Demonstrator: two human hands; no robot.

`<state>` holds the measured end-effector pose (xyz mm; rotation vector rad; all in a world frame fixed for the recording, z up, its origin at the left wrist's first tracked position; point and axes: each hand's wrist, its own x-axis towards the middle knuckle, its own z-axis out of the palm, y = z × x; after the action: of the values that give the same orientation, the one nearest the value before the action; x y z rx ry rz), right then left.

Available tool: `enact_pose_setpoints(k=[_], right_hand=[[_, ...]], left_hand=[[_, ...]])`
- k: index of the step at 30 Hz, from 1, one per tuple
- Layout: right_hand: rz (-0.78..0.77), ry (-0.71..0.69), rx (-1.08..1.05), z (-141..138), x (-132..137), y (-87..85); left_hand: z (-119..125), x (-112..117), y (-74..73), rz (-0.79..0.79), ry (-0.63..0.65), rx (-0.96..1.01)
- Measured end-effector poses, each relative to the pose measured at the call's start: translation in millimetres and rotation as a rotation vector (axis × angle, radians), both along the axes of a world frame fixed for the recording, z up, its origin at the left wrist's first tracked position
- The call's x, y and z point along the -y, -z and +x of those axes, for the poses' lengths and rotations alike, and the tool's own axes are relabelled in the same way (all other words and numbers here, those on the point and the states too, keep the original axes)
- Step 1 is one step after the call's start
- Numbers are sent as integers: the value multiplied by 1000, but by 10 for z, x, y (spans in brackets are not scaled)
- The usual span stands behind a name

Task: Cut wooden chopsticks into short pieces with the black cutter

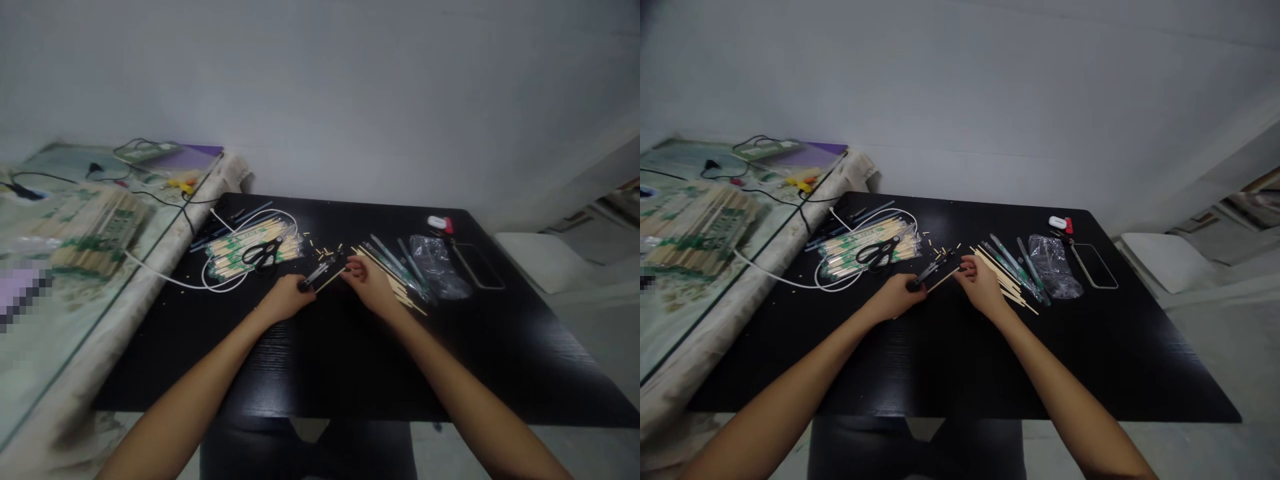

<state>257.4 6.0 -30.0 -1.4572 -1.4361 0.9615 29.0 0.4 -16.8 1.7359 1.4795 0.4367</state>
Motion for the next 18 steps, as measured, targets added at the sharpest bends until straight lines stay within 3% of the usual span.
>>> enact_pose_setpoints(k=[5,10,13,18], right_hand=[[-306,-76,-587,-208,-5,-2],[-325,-66,-687,-281,78,-30],[-293,-130,-644,-269,134,-67],[-140,-214,-482,-216,219,-167]], left_hand=[[-1,1,-11,-153,-11,316],[41,50,-26,-262,-28,460],[0,33,-43,-67,-36,414],[-75,23,-113,267,-40,15]])
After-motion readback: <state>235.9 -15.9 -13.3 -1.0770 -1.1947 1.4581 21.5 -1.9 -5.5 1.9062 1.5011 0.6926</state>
